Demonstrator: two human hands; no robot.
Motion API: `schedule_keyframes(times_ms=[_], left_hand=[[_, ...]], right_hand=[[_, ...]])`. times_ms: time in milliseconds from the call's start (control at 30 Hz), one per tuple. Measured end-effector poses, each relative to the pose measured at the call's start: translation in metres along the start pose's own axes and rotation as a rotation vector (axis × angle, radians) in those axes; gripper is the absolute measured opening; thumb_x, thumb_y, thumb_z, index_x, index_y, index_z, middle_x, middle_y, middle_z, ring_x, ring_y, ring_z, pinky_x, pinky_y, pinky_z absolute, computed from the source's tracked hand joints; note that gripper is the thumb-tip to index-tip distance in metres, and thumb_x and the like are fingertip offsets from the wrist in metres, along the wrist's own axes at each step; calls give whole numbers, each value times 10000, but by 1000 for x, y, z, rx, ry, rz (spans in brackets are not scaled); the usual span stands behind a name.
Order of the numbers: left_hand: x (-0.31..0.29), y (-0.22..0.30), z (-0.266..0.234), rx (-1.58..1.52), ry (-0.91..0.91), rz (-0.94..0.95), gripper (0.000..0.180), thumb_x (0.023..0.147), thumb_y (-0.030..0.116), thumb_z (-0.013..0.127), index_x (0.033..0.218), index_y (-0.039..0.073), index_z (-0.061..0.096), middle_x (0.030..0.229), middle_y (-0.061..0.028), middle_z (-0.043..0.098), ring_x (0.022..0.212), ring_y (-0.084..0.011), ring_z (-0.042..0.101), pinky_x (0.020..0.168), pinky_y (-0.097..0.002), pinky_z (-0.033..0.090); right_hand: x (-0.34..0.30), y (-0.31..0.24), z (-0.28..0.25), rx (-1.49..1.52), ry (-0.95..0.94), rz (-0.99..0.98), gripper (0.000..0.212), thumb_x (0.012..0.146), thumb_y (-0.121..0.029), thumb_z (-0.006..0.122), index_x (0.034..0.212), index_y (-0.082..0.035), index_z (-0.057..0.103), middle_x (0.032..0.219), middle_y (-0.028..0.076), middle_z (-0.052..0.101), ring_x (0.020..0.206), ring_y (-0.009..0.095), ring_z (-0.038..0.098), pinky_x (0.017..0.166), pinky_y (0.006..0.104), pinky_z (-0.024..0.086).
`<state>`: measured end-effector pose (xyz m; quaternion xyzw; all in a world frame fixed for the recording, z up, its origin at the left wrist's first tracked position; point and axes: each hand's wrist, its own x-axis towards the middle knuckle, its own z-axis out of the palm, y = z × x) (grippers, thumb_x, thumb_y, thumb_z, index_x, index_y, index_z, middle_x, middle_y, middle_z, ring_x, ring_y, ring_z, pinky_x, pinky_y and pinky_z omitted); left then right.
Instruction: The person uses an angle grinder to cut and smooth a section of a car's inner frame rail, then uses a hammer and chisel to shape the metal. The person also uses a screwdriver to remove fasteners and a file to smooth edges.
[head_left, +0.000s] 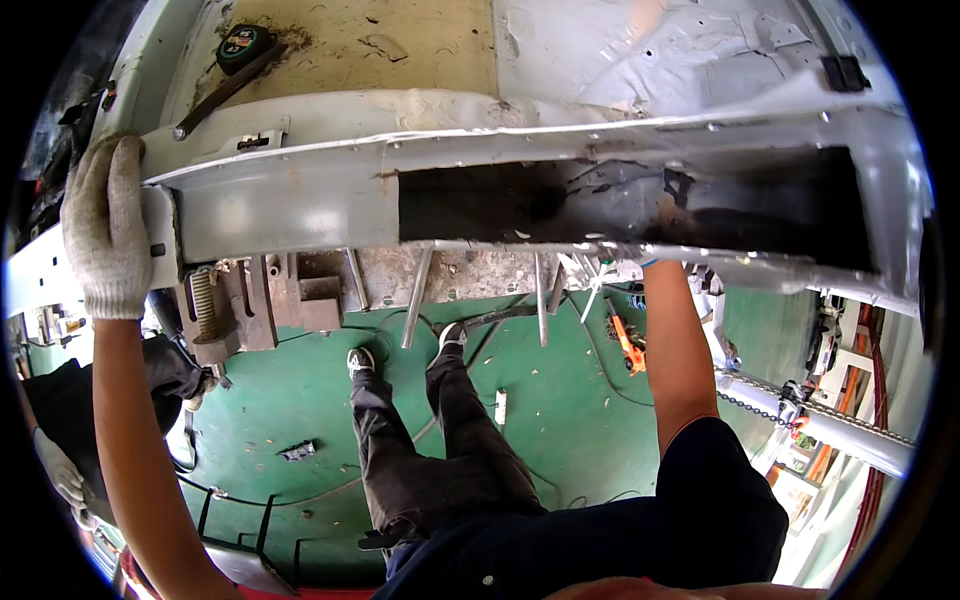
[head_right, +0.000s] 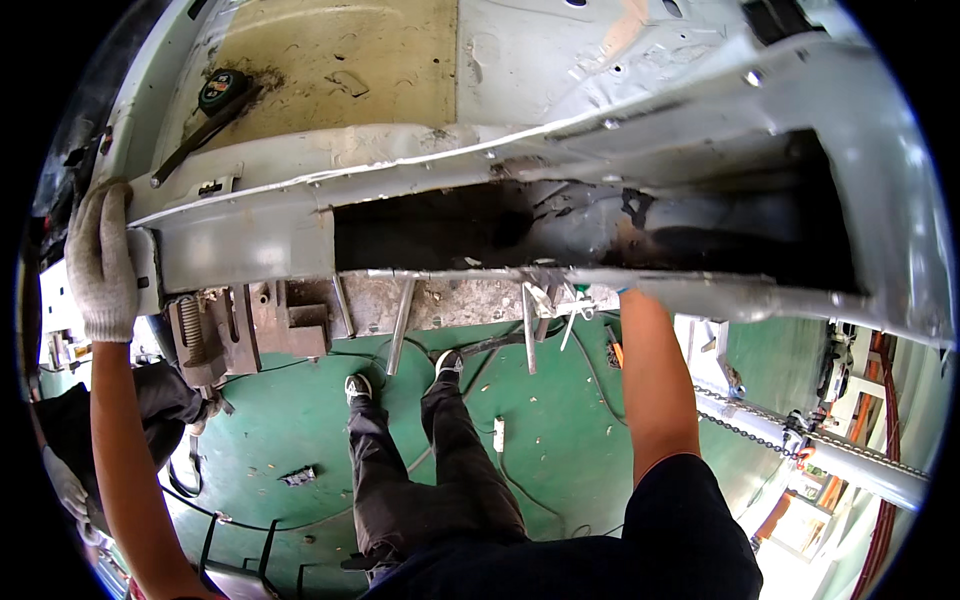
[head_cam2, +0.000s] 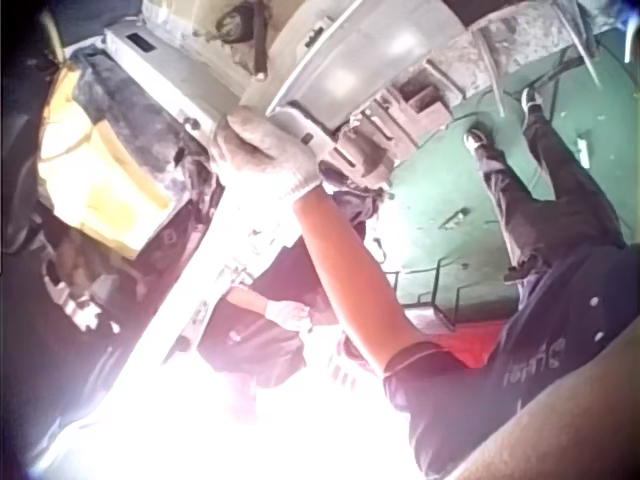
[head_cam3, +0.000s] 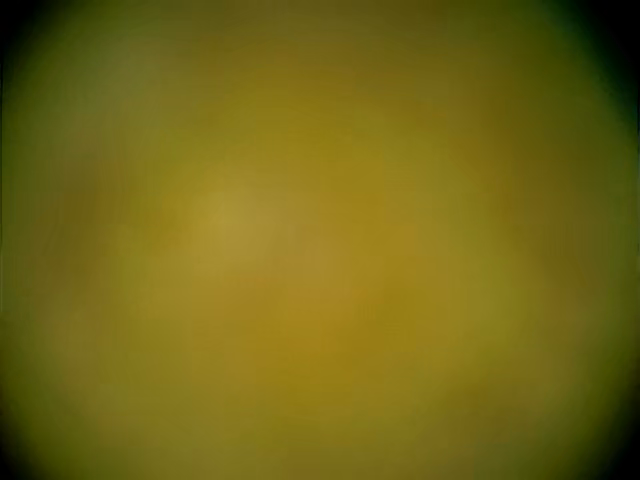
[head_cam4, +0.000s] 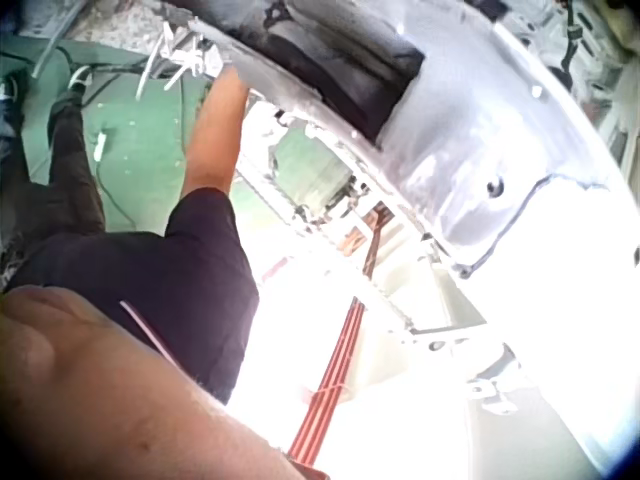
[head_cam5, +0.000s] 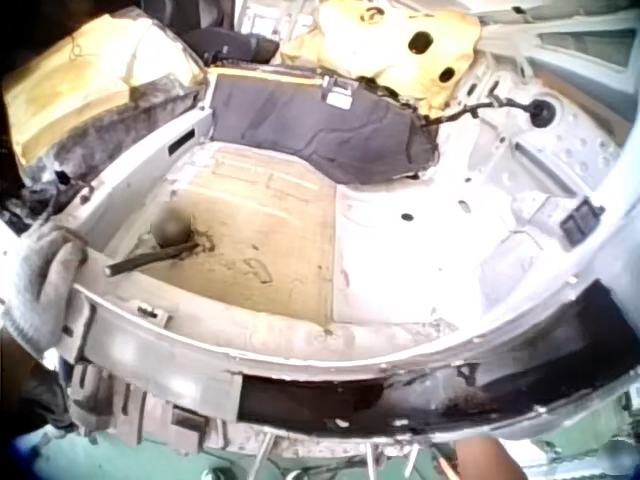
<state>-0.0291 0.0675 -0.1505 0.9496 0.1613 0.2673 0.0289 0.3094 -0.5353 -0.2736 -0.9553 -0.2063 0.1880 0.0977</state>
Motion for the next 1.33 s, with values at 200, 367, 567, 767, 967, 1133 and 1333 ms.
schedule_keyframes(times_ms=[200,367,567,767,967,1133,1333], left_hand=[[-1,-9,3,44,-29,41,347,1078,185,530,1269,-28,727,1322,-183,717,1264,-342,656,1157,-428,453],[-1,-11,1,-16,-58,11,329,1080,179,535,1239,-37,724,1309,-184,719,1251,-344,658,1136,-431,463],[-1,-11,-1,43,-46,38,337,1085,185,515,1239,-36,717,1304,-178,718,1236,-339,659,1132,-420,459],[1,-21,10,-16,-45,-16,353,1100,205,496,1277,-10,714,1291,-165,719,1207,-336,658,1113,-406,467],[9,-57,16,-270,3,-211,420,1127,323,529,1342,10,706,1222,-63,741,863,-104,598,769,-258,470],[44,-100,-31,25,-297,-20,519,1137,337,485,1536,15,558,1485,-132,630,1367,-256,586,1165,-406,434],[57,115,-77,-471,-268,-329,411,1129,215,444,1475,38,576,1462,-119,616,1287,-238,617,1112,-359,488]], right_hand=[[-13,1,-1,7,-61,79,341,951,-143,709,1277,-43,716,1187,128,728,1057,238,682,938,376,546],[-23,0,1,18,-87,112,337,959,-166,712,1277,-53,724,1169,120,732,1023,223,686,908,369,553],[-19,-8,3,-9,-120,86,335,968,-193,716,1276,-64,733,1147,110,737,982,205,691,873,362,561],[-5,-34,9,-25,-143,-54,333,977,-221,720,1276,-75,742,1124,100,742,942,187,696,837,354,570],[-1,-67,15,421,-119,-250,333,986,-248,724,1276,-87,752,1102,90,747,901,169,701,802,346,578],[-45,-48,26,900,53,-162,376,928,-287,768,1261,-115,775,968,63,764,783,137,686,656,314,576],[-132,39,144,1330,177,250,454,974,-367,717,1317,-69,725,807,54,703,621,125,607,588,301,512]])
